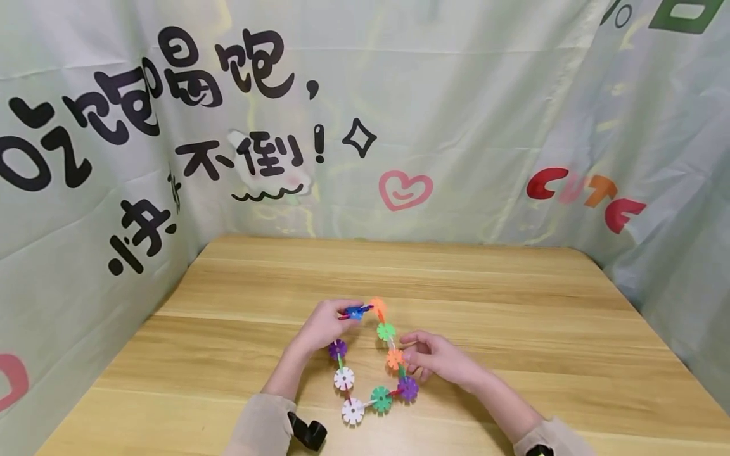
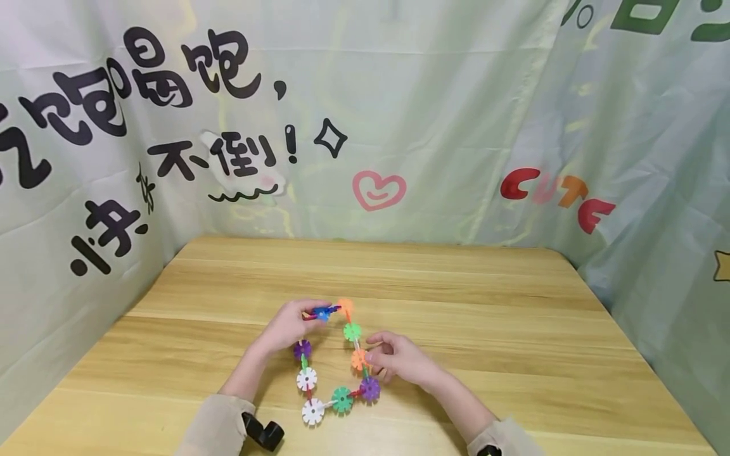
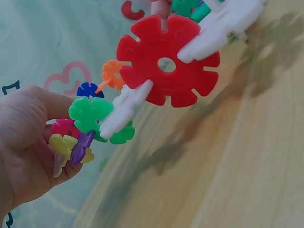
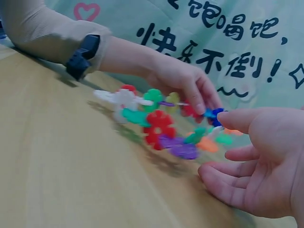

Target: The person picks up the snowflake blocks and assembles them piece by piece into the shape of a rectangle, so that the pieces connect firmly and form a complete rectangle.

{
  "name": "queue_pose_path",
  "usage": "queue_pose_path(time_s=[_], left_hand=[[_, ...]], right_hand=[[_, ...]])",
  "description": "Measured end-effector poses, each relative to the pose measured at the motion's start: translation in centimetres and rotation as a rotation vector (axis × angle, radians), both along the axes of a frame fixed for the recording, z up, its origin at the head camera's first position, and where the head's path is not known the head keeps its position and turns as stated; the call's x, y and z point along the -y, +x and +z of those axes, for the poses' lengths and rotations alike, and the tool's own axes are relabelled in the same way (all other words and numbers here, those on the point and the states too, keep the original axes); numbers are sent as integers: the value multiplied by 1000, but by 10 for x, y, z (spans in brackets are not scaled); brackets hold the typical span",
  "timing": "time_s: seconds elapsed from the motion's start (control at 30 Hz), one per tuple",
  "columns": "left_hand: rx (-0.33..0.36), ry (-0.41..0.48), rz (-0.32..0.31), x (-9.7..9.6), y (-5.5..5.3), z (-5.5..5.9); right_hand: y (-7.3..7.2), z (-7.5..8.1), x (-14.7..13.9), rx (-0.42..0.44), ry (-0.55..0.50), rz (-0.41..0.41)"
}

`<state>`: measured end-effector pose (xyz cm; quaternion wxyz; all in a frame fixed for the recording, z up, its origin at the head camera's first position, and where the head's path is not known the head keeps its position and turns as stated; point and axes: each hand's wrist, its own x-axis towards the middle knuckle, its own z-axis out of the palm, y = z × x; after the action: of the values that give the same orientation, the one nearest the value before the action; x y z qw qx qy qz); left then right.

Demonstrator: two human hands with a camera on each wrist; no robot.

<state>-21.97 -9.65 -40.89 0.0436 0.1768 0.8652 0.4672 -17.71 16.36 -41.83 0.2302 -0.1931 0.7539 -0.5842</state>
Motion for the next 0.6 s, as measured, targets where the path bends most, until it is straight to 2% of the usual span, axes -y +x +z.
queue_pose_path(time_s=[0.13,0.3,0.4,0.6], left_hand=[[-15,5,36,2,-1,0],[-7,9,68,3,-3,0],[-33,0,87,3,-4,0],[-51,10,139,4,-5,-2]], right_hand=[[3,-2,4,10,11,-4],[5,-2,7,-18,69,1],[6,-3,9,-25,89,-2],[6,-4,13,6,41,-57]])
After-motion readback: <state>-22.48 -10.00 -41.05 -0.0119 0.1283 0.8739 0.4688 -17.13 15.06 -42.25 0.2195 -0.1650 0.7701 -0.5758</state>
